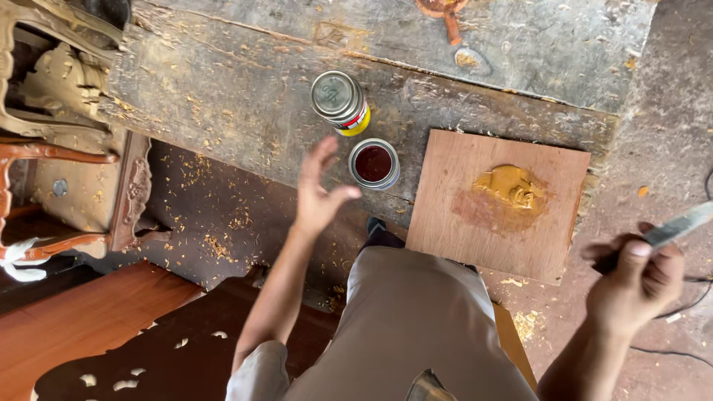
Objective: The person mixes wood filler and hardener on a piece of plywood using a metal spatula, adding small amounts of red and white components to the main brown paste and stirring them together until reaching a uniform color.
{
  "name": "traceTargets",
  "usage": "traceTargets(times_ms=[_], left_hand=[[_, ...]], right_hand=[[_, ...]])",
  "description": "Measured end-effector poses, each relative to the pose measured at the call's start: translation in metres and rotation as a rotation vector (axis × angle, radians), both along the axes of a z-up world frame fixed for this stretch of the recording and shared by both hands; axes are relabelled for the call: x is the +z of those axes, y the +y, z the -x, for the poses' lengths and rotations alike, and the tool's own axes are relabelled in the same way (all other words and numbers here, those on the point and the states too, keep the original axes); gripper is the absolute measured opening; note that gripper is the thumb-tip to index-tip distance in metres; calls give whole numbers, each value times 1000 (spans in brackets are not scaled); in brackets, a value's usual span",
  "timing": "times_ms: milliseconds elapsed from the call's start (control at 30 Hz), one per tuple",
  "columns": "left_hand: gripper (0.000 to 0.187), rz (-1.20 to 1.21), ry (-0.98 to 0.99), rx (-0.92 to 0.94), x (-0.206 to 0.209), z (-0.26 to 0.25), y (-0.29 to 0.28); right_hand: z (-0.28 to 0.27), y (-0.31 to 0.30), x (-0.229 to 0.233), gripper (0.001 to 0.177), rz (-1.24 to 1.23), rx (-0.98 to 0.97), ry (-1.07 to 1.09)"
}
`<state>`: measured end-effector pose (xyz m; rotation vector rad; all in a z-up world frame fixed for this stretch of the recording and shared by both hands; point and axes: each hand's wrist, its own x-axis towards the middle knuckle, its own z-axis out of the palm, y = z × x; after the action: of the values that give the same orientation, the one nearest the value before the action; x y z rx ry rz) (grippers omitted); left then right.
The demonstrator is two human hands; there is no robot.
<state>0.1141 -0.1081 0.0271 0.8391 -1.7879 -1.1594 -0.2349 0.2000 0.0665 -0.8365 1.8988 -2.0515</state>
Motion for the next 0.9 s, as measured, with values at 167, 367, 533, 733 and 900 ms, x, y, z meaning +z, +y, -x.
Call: traceTargets(times_ms=[167, 367, 533, 733, 900], left_hand=[[125, -78, -130, 3, -35, 33, 23], [100, -27, -105, -13, -13, 63, 20], [91, 75, -203, -154, 21, 87, 33], [100, 295, -327, -308, 9, 110, 30], [101, 415, -397, -372, 3, 115, 28]], right_hand=[[3, 18, 14, 19, -106, -95, -70], [-1, 11, 19, 13, -100, 164, 126], [8, 23, 40, 12, -399, -46, 767], [-5, 9, 79, 17, -602, 13, 789], [-34, -31, 113, 26, -661, 211, 1114]])
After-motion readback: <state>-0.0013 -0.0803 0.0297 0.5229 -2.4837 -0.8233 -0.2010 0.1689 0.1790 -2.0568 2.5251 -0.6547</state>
